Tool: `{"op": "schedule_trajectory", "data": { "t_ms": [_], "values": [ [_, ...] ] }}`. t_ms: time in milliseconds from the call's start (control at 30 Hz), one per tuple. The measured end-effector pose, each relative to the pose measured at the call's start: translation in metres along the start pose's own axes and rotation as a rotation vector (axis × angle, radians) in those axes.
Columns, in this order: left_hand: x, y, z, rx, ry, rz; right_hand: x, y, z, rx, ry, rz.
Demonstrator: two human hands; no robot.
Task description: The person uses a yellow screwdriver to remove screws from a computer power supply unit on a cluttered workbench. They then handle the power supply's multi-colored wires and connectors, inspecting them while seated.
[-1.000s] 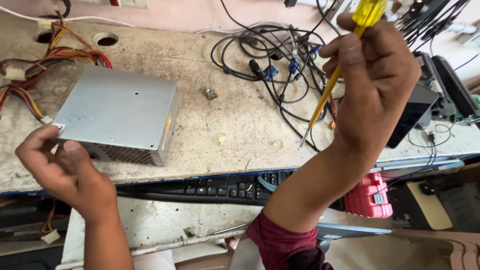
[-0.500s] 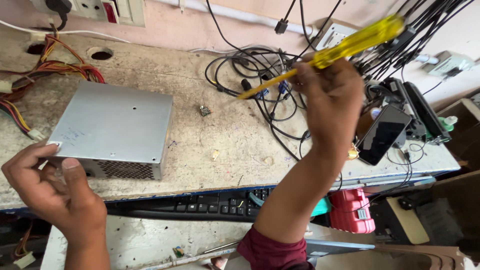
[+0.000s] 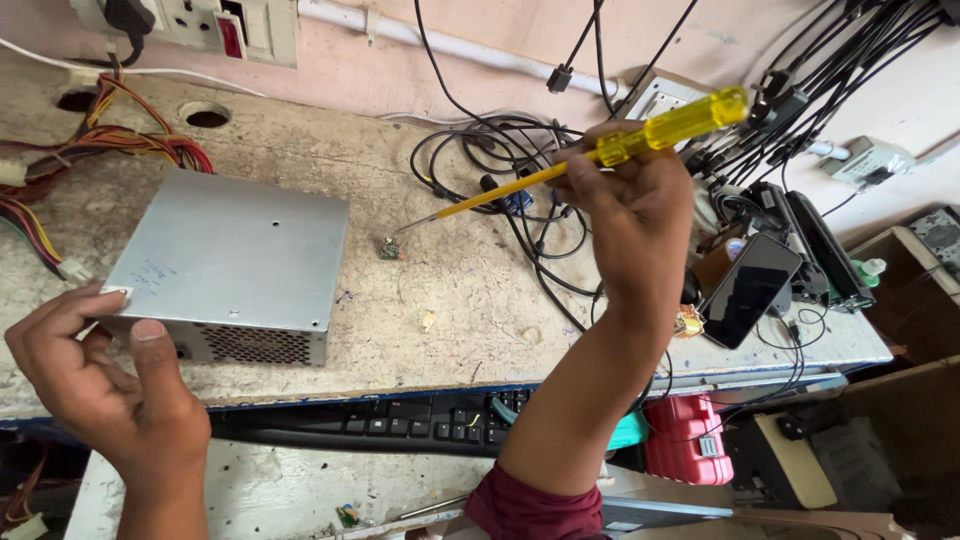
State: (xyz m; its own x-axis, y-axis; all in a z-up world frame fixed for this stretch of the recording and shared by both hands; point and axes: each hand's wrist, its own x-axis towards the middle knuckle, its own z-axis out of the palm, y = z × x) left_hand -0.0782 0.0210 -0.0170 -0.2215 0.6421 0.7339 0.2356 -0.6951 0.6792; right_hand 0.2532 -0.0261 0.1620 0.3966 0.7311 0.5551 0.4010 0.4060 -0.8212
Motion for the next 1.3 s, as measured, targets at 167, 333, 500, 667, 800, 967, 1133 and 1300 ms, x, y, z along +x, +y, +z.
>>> {"op": "schedule_trajectory", "data": {
  "t_ms": [167, 333, 500, 667, 800, 967, 1133, 1300],
  "values": [
    [-0.004, -0.005, -0.005, 0.056, -0.023, -0.025, -0.003, -0.002, -0.012, -0.207, 0.104, 0.014],
    [-0.008, -0.009, -0.002, -0.032, -0.030, -0.025, 0.003, 0.008, -0.023, -0.226, 0.159, 0.021],
    [-0.010, -0.010, -0.002, -0.090, -0.036, -0.058, 0.007, 0.021, -0.027, -0.150, 0.185, 0.005],
    [-0.012, -0.008, 0.000, -0.122, -0.034, -0.046, 0.014, 0.031, -0.020, -0.143, 0.173, -0.086],
    [-0.010, -0.007, 0.001, -0.152, -0.024, -0.068, 0.015, 0.030, -0.012, -0.150, 0.231, -0.278],
    [-0.013, -0.011, -0.001, -0.110, -0.037, -0.059, 0.013, 0.027, -0.015, -0.139, 0.207, -0.095],
    [-0.012, -0.015, -0.002, -0.074, -0.037, -0.025, 0.021, 0.035, -0.007, -0.175, 0.115, -0.095],
    [-0.009, -0.012, -0.003, -0.050, -0.039, -0.021, 0.022, 0.040, -0.005, -0.255, 0.110, -0.050]
  ]
}}
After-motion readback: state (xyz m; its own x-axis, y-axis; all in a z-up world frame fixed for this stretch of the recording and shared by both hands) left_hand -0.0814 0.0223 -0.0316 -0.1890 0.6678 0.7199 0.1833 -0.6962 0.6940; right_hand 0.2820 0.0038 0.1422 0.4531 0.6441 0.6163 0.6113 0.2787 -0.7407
